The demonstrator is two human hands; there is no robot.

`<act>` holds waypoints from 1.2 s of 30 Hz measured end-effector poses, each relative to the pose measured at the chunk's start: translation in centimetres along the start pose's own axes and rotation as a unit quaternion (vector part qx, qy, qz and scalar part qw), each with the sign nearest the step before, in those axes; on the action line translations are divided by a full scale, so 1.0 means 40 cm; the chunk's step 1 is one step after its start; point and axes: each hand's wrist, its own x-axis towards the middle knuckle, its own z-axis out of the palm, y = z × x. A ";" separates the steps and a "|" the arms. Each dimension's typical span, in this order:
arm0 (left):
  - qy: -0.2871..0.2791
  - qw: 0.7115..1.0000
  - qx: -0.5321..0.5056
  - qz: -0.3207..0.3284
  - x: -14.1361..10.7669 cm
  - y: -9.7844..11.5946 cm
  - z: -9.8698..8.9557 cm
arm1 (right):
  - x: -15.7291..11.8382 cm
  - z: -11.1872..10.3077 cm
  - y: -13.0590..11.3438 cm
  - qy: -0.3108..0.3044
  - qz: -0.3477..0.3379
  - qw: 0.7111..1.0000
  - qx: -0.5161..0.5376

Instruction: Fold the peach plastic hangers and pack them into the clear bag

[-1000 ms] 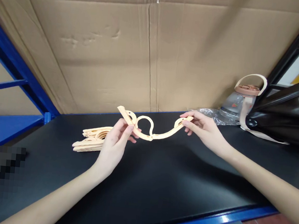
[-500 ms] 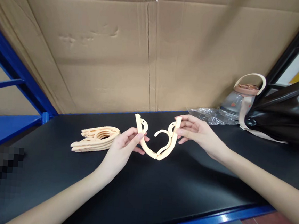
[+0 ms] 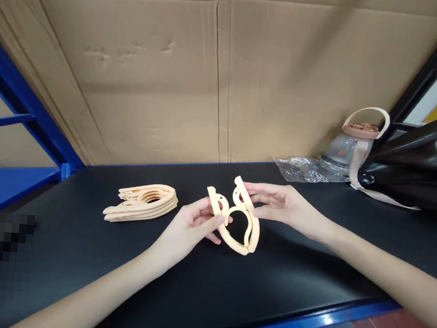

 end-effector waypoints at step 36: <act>0.041 0.999 -0.027 -0.002 0.002 0.015 -0.029 | -0.011 -0.002 0.012 -0.047 0.088 0.994 -0.032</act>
